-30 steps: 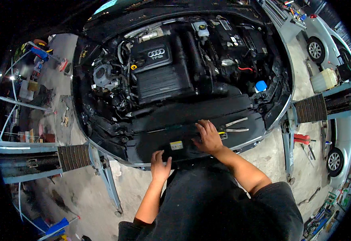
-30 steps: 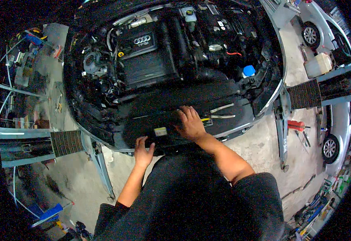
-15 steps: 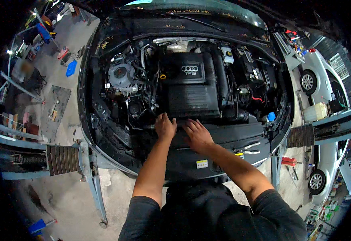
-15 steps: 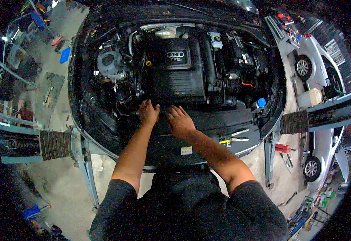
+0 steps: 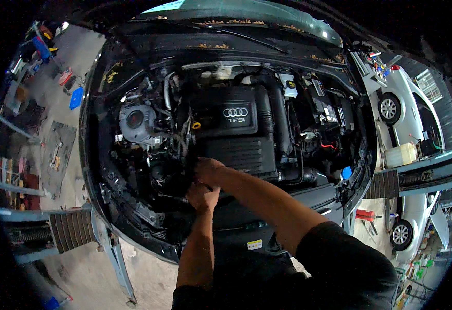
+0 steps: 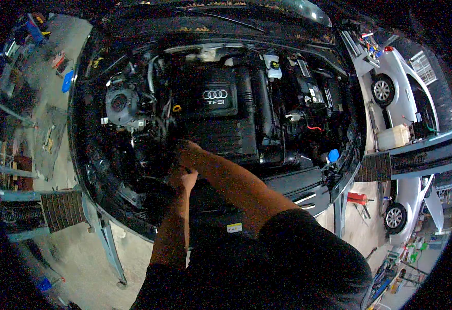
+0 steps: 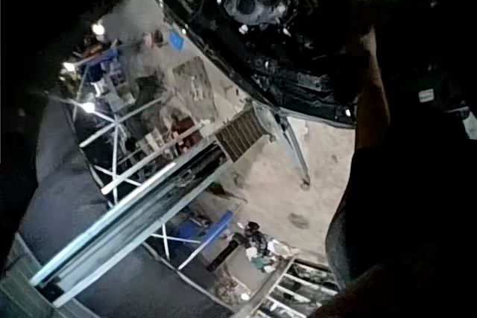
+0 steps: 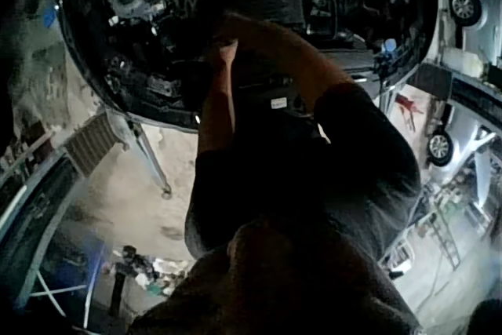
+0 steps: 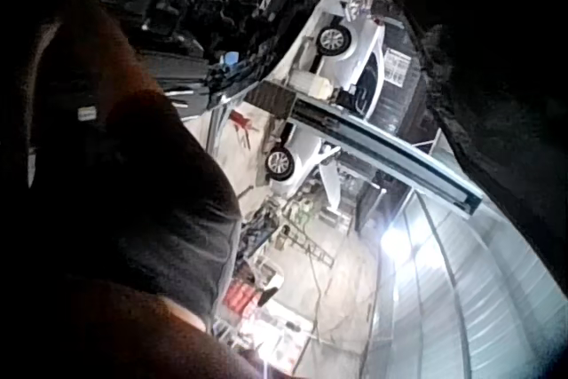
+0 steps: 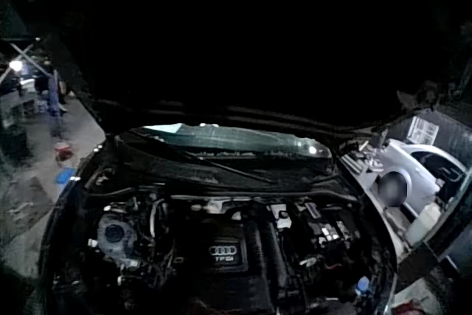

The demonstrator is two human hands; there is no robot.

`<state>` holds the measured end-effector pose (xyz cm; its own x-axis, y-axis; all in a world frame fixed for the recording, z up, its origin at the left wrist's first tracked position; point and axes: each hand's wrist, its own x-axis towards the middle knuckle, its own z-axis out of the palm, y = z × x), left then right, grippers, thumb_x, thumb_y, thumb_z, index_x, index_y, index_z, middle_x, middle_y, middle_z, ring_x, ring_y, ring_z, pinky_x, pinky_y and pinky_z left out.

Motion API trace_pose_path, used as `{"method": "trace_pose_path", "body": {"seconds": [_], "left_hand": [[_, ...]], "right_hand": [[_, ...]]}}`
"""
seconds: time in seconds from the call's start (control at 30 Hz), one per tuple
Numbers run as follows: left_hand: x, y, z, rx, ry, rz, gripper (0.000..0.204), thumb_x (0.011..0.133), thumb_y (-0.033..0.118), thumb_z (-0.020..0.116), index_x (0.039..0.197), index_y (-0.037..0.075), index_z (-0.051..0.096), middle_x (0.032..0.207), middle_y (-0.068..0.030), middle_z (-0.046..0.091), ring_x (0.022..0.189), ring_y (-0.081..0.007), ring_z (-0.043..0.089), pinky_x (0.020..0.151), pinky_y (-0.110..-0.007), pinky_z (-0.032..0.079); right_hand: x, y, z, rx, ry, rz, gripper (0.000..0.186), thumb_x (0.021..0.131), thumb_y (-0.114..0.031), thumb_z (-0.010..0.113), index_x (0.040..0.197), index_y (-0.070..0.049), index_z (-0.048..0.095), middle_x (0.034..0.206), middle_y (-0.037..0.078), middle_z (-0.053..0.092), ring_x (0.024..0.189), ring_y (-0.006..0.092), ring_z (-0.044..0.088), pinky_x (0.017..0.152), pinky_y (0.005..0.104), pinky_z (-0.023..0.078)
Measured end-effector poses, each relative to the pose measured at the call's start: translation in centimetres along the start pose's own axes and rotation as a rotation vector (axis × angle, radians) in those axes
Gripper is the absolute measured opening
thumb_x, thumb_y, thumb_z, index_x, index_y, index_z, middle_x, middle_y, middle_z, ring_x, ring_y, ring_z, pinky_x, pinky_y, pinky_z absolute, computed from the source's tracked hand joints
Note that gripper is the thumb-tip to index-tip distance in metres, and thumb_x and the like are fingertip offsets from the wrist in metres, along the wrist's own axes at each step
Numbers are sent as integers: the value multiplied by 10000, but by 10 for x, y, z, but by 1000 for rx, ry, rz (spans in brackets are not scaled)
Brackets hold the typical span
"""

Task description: The person places a sticker on the car's windshield, then moves to the engine bay. They remove a plastic engine cover, retrieve a wrench and screwdriver from a tool cart, and use them to adjust components within the engine bay before replacing the cover.

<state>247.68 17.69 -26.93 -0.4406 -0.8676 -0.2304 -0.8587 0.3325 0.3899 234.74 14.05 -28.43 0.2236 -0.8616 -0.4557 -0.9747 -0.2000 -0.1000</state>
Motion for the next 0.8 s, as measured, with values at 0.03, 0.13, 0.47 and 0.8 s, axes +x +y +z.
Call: {"method": "trace_pose_path", "body": {"seconds": [0.03, 0.13, 0.47, 0.8], "left_hand": [[6, -7, 2, 45, -21, 3, 625, 756, 553, 819, 1213, 142, 704, 1205, -126, 722, 1103, -333, 692, 922, -464, 562], [17, -12, 7, 136, -24, -4, 567, 797, 558, 776, 1201, 165, 716, 1215, -116, 726, 1091, -317, 710, 905, -448, 580], [26, -44, 43, -17, 35, -73, 485, 849, 520, 732, 1183, 169, 720, 1193, -105, 739, 1068, -315, 724, 868, -433, 593], [16, -22, 7, -129, -30, -222, 502, 820, 520, 765, 1164, 156, 727, 1177, -109, 746, 1035, -328, 732, 849, -428, 594]], "right_hand": [[2, -6, -15, -22, -86, -24, 316, 796, -278, 816, 1097, -179, 807, 1232, 39, 727, 1283, 248, 593, 1069, 390, 477], [6, -21, -47, -53, -203, -71, 312, 801, -275, 817, 1100, -185, 808, 1223, 34, 733, 1265, 244, 608, 1056, 377, 487], [-11, -21, -61, -95, 28, -134, 321, 793, -282, 816, 1100, -189, 810, 1229, 27, 734, 1257, 253, 615, 1072, 381, 480], [27, -17, -23, -56, 15, -107, 311, 775, -357, 811, 1035, -187, 826, 1195, 31, 744, 1261, 253, 612, 1046, 395, 494]]}}
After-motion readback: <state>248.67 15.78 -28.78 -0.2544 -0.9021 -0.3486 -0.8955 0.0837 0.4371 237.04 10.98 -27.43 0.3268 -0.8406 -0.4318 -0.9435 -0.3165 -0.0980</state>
